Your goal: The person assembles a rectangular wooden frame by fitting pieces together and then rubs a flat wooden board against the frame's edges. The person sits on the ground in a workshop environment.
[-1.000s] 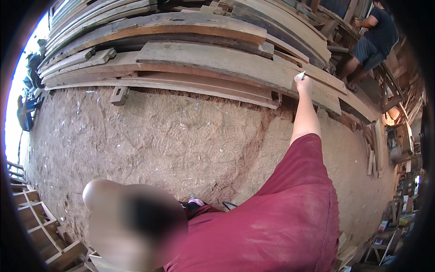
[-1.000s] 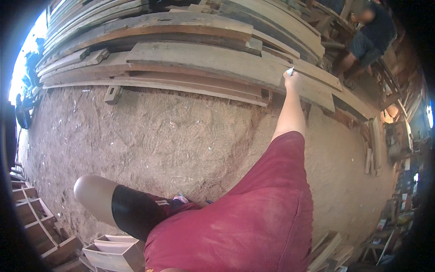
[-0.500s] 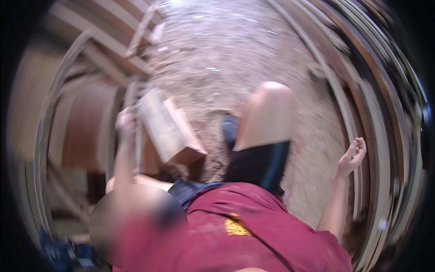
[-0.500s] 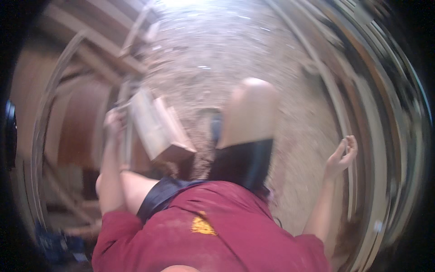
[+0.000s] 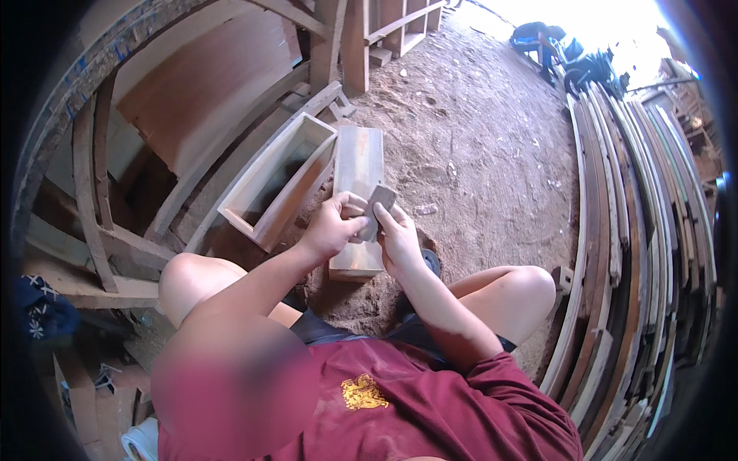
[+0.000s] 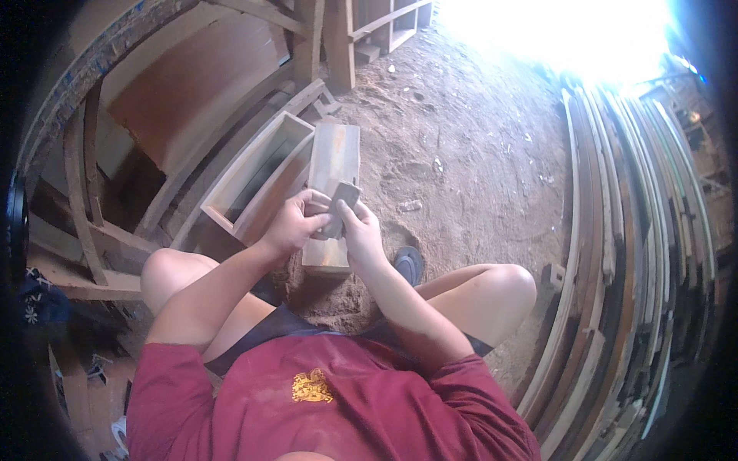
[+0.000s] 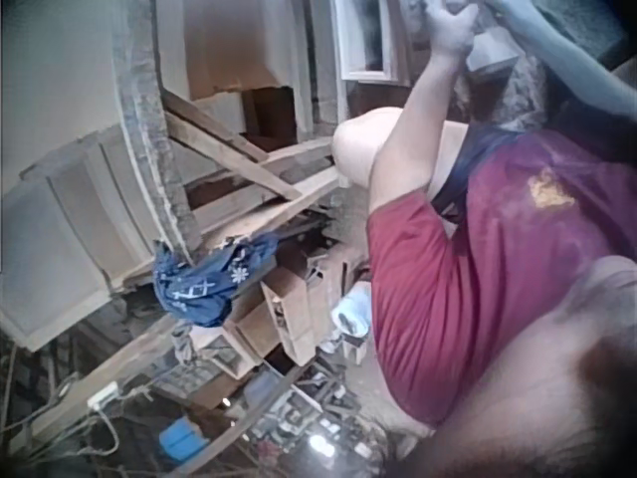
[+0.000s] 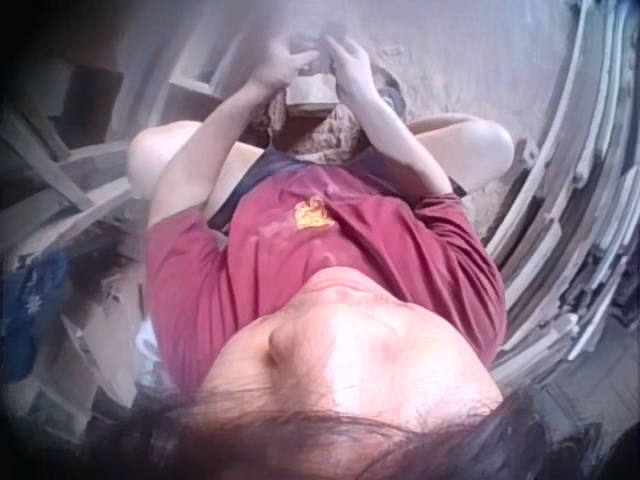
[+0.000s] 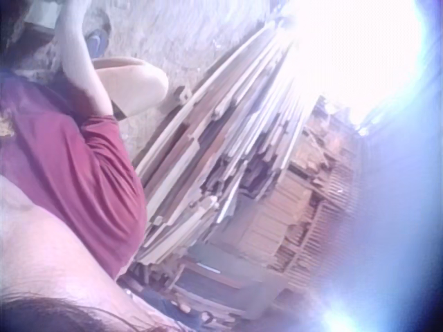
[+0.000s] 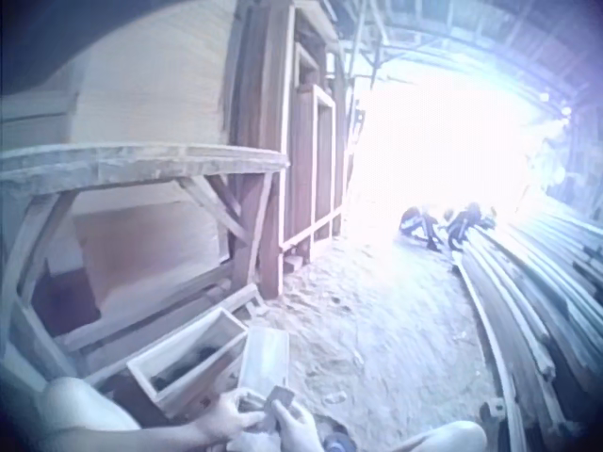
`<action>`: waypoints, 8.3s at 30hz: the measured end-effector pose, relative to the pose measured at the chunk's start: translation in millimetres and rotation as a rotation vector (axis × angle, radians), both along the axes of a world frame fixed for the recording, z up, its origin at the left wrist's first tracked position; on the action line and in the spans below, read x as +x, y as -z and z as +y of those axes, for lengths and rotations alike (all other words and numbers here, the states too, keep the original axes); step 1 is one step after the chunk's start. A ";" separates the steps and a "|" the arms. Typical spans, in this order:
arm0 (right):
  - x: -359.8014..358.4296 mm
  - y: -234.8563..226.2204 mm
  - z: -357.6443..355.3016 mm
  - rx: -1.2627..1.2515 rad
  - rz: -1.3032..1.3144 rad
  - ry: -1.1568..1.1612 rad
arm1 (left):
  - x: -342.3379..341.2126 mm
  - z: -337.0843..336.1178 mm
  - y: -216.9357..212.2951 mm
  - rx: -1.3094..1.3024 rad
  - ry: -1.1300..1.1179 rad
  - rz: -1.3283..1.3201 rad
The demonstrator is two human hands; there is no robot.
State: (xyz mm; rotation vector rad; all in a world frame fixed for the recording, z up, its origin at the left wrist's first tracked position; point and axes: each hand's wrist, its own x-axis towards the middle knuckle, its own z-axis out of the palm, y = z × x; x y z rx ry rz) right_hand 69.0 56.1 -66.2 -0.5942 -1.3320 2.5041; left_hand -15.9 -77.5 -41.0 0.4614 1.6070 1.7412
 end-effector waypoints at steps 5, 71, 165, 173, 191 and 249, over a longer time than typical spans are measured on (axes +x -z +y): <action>-13.3 13.0 43.0 -0.008 -0.126 -0.030 | -12.5 -18.8 23.9 -0.295 -0.008 0.274; -43.3 103.2 41.2 0.919 -0.576 -0.001 | -79.1 63.1 158.4 -0.504 -0.428 0.289; -94.5 111.8 68.0 1.085 -0.555 -0.030 | -89.6 61.7 167.8 -0.604 -0.353 0.344; 10.7 99.6 19.7 1.070 -0.638 -0.169 | -89.1 62.2 174.7 -0.549 -0.361 0.373; 1.1 108.4 7.7 1.163 -0.650 -0.128 | -85.2 60.0 165.9 -0.479 -0.388 0.395; 6.4 105.3 10.1 1.215 -0.599 -0.127 | -89.1 61.1 170.5 -0.459 -0.363 0.301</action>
